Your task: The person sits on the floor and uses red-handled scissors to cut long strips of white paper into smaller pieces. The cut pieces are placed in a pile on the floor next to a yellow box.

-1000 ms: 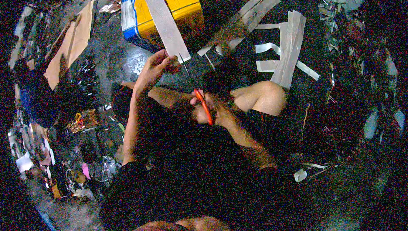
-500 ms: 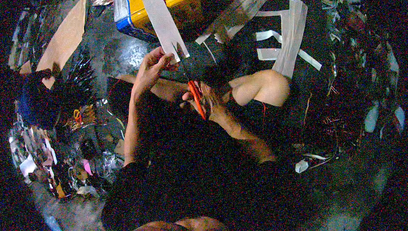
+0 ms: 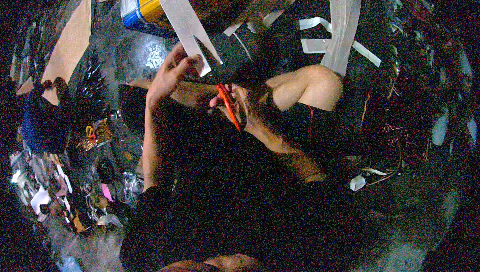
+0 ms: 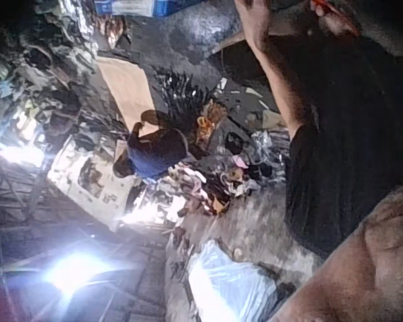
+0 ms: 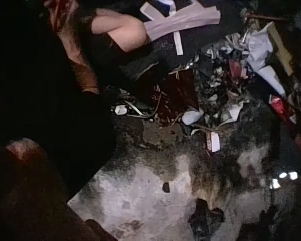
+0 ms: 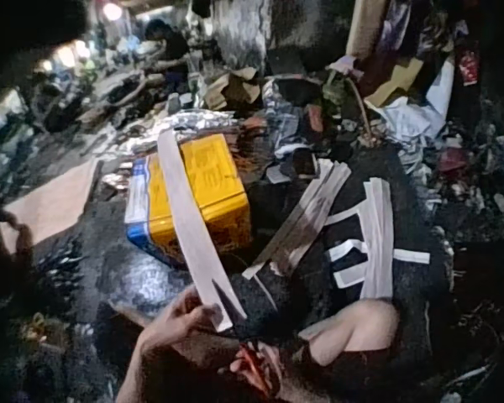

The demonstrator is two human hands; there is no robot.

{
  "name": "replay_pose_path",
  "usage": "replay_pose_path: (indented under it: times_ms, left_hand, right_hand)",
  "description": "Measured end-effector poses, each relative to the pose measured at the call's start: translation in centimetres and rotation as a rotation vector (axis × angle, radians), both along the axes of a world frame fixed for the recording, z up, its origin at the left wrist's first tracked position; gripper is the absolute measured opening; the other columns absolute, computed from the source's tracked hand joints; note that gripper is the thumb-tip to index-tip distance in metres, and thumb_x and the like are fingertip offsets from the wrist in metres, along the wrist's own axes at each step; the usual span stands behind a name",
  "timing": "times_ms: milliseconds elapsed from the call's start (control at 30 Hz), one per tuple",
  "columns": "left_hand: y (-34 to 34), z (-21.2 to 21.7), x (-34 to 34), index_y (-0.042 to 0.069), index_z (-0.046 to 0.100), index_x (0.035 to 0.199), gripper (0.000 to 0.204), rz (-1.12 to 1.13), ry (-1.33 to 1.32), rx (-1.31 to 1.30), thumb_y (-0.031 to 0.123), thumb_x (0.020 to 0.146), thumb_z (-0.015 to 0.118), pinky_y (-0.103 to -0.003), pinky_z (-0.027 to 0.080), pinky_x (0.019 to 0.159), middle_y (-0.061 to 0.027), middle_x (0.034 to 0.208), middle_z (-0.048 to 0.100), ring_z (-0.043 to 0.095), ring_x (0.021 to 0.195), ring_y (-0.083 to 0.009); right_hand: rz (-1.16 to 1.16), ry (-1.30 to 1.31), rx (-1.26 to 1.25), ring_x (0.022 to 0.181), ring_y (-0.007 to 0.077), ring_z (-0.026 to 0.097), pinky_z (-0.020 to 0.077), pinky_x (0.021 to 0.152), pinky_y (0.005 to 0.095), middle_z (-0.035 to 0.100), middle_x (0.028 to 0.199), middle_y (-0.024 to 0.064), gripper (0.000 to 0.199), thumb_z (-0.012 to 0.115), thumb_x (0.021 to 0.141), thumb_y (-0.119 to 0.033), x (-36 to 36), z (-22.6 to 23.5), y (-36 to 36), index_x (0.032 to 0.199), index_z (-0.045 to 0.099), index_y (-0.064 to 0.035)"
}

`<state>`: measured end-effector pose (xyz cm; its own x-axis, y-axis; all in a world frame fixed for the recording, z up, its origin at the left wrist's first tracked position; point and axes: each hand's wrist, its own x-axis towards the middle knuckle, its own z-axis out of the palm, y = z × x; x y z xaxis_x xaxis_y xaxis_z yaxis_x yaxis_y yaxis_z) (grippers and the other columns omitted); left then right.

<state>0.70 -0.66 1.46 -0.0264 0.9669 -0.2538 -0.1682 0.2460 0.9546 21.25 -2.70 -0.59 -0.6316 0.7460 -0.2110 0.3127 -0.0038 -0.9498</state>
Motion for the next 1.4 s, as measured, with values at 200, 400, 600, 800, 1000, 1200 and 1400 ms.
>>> replay_pose_path:
  times_ms: [200, 400, 600, 800, 1000, 1200, 1400]
  left_hand:
    - [0.4, -0.6, -1.2, 0.003, 0.049, 0.108, 0.028, -0.129, 0.082, -0.081, 0.019, 0.086, 0.05, -0.023, 0.042, 0.07, -0.0002, 0.091, 0.056, 0.051, 0.08, -0.0095]
    - [-0.4, -1.0, -0.2, 0.003, 0.048, 0.106, 0.024, -0.09, 0.05, -0.013, 0.019, 0.087, 0.046, -0.025, 0.047, 0.063, -0.0037, 0.086, 0.057, 0.055, 0.072, -0.0118]
    - [0.8, -1.0, -1.7, 0.003, 0.046, 0.108, 0.026, -0.108, 0.111, 0.031, 0.02, 0.088, 0.046, -0.028, 0.049, 0.064, -0.0044, 0.087, 0.056, 0.056, 0.077, -0.0133]
    - [-0.5, -1.2, 0.2, 0.002, 0.045, 0.109, 0.026, -0.124, 0.063, -0.052, 0.018, 0.088, 0.046, -0.028, 0.049, 0.064, -0.0046, 0.089, 0.056, 0.056, 0.079, -0.0141]
    - [0.8, 0.1, -1.1, 0.001, 0.047, 0.111, 0.03, -0.048, 0.082, -0.081, 0.019, 0.087, 0.049, -0.026, 0.041, 0.081, -0.0054, 0.101, 0.055, 0.05, 0.092, -0.0132]
    - [-0.3, -1.6, -0.1, 0.002, 0.048, 0.105, 0.027, -0.115, 0.174, -0.026, 0.023, 0.089, 0.045, -0.028, 0.05, 0.061, -0.0038, 0.085, 0.056, 0.056, 0.074, -0.0131]
    - [1.0, 0.6, -1.3, 0.002, 0.047, 0.114, 0.032, -0.047, 0.076, -0.173, 0.021, 0.087, 0.049, -0.026, 0.04, 0.081, -0.0042, 0.1, 0.056, 0.051, 0.093, -0.014]
  right_hand:
    - [-0.115, 0.053, 0.07, 0.07, 0.0181, 0.059, 0.0477, 0.06, 0.028, 0.059, 0.08, 0.0088, 0.034, 0.054, 0.078, -0.025, -0.4, -3.2, -0.8, 0.1, 0.048, -0.0003]
    - [-0.033, 0.233, -0.104, 0.065, 0.0197, 0.057, 0.0464, 0.057, 0.0312, 0.058, 0.077, 0.0082, 0.036, 0.061, 0.072, -0.027, -0.5, -1.7, 0.2, 0.094, 0.051, -0.001]
    - [-0.069, 0.142, -0.099, 0.067, 0.0243, 0.057, 0.0458, 0.062, 0.0336, 0.058, 0.08, 0.01, 0.04, 0.055, 0.076, -0.036, 0.1, 0.2, -0.2, 0.093, 0.051, -0.001]
    - [0.062, -0.092, -0.025, 0.071, 0.0285, 0.058, 0.0444, 0.063, 0.0377, 0.058, 0.081, 0.0152, 0.034, 0.056, 0.077, -0.031, -0.5, -1.6, 0.8, 0.092, 0.048, -0.0015]
    - [-0.012, 0.134, -0.144, 0.07, 0.0348, 0.056, 0.0442, 0.063, 0.0374, 0.057, 0.077, 0.0168, 0.035, 0.059, 0.074, -0.03, 0.3, -0.3, 0.3, 0.092, 0.048, -0.0018]
    - [0.031, 0.03, -0.231, 0.066, 0.034, 0.056, 0.0442, 0.062, 0.0359, 0.055, 0.071, 0.0165, 0.036, 0.057, 0.076, -0.031, -0.7, -1.0, 1.5, 0.094, 0.048, -0.0009]
    - [0.007, 0.089, -0.03, 0.065, 0.0355, 0.055, 0.0441, 0.061, 0.0362, 0.054, 0.068, 0.0158, 0.033, 0.053, 0.08, -0.032, 0.0, -0.1, 1.0, 0.092, 0.048, -0.001]
